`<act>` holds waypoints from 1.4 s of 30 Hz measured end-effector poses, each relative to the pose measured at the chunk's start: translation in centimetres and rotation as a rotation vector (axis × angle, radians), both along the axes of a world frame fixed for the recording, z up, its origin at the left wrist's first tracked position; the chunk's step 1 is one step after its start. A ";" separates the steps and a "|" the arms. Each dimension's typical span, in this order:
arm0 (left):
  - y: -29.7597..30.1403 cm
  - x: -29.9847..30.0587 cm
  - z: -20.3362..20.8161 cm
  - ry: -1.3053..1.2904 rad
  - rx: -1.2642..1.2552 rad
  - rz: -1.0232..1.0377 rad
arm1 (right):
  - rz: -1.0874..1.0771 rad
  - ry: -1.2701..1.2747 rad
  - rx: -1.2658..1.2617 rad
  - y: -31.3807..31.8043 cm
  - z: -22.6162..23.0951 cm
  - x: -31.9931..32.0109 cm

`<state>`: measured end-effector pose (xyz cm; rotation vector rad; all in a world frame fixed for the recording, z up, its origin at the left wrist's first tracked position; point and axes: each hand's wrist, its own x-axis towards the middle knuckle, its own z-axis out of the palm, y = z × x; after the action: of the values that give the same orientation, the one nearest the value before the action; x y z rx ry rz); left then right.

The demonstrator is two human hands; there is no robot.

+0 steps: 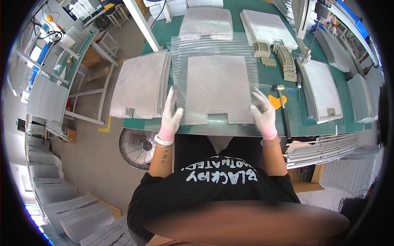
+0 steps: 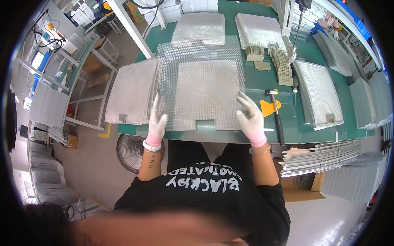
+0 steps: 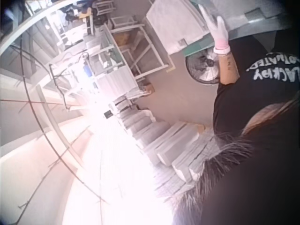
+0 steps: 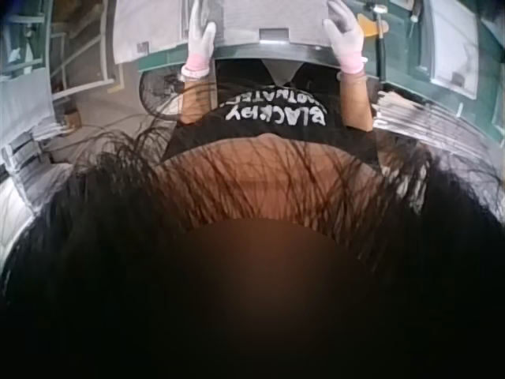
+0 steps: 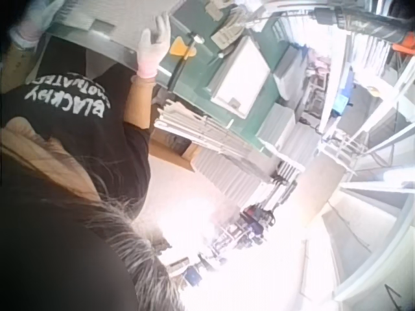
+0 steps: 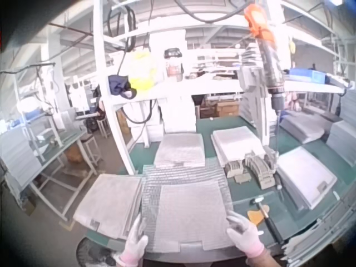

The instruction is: Assembling industrial mesh filters by fitting metal frames and securing them with a mallet and a press-like tool.

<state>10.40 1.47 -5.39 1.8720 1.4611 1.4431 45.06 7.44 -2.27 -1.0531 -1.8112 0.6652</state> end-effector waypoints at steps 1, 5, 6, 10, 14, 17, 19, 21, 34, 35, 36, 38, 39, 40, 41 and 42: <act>-0.2 0.3 0.3 -0.427 0.031 -0.114 | 0.030 0.310 -0.137 -0.2 -0.1 0.6; 0.6 -0.2 -1.4 -0.260 -0.159 0.049 | 0.088 0.950 -0.269 -0.3 0.1 3.1; 0.6 -0.4 -2.6 0.290 -0.302 0.260 | 0.028 0.990 -0.261 -0.4 -0.3 3.9; 0.4 4.1 -1.5 0.748 -0.316 0.219 | 0.050 1.132 -0.295 -1.5 -2.4 7.8; 0.6 4.5 -1.2 0.692 -0.386 0.206 | 0.150 1.244 -0.279 -2.1 -4.6 9.8; 0.5 4.0 -1.6 0.643 -0.365 0.216 | 0.136 1.259 -0.260 -2.3 -5.6 11.3; 0.1 3.8 -1.5 0.540 -0.241 0.272 | -0.018 1.171 -0.212 -2.1 -6.7 14.1; -0.9 2.0 0.3 0.540 -0.170 0.365 | -0.232 1.061 -0.155 -1.9 -6.6 16.5; -4.5 -10.4 5.1 0.801 -0.875 0.748 | -0.705 0.080 -0.282 -3.5 -2.3 28.3; -4.5 -10.7 5.4 0.854 -0.823 0.753 | -0.753 -0.147 -0.253 -3.5 -1.5 28.0; -4.5 -11.1 5.8 0.907 -0.769 0.757 | -0.758 -0.148 -0.254 -3.5 -0.7 27.4; -4.7 -12.7 6.7 0.862 -0.714 0.763 | -0.888 -0.442 -0.205 -4.1 1.1 25.6; -5.0 -14.1 6.7 0.397 -0.531 0.692 | -0.932 -0.577 -0.042 -4.3 0.1 26.3; -5.4 -14.8 6.7 -0.059 -0.342 0.604 | -0.931 -0.576 -0.041 -4.3 0.7 25.5; -5.6 -13.9 7.6 -0.374 -0.183 0.512 | -0.960 -0.653 0.071 -4.6 1.8 23.6; -5.7 -12.4 9.3 -0.682 -0.023 0.402 | -0.992 -0.730 0.181 -5.0 2.7 21.7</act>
<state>-1.97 -4.26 3.86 0.9234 1.5085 1.9670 66.71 2.40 0.47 -1.9886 -1.5450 -0.5370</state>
